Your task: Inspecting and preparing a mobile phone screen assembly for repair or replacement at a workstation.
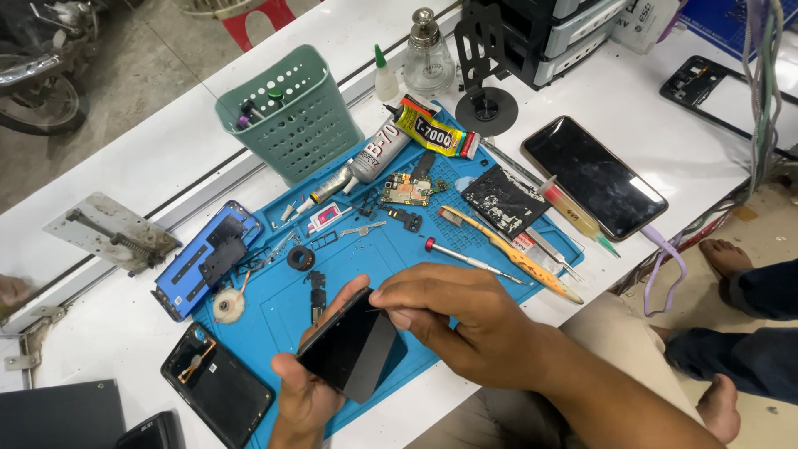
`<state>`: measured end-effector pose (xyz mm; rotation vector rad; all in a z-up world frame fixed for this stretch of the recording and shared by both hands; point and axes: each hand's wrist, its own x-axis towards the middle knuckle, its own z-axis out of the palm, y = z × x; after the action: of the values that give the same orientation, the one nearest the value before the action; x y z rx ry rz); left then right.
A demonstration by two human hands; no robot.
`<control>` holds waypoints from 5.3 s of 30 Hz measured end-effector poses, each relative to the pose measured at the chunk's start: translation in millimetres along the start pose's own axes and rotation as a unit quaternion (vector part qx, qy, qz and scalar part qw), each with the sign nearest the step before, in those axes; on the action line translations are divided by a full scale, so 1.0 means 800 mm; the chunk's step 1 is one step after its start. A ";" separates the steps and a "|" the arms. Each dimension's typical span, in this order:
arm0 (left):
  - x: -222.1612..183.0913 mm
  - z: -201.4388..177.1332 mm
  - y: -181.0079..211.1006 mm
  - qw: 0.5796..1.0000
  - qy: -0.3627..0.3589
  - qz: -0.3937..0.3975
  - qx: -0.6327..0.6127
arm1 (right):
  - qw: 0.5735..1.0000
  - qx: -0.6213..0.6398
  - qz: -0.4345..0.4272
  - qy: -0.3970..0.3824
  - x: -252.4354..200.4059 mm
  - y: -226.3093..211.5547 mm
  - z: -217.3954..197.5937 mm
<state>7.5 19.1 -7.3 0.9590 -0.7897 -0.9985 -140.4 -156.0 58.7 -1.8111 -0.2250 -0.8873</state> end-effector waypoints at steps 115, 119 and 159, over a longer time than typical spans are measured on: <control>0.011 0.024 -0.009 0.987 -0.017 0.060 -0.149 | 0.978 -0.003 0.202 0.051 -0.012 0.020 -0.056; 0.010 0.021 -0.012 0.986 -0.013 0.052 -0.157 | 0.894 -0.040 0.364 0.257 0.011 0.042 -0.121; 0.013 0.020 -0.005 0.985 -0.022 0.034 -0.167 | 0.923 -0.097 0.303 0.217 0.027 0.072 -0.191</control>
<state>-3.8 4.0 -3.7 0.6182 -0.6604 -1.0554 -165.2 -318.8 56.5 -1.6562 0.6959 -0.8447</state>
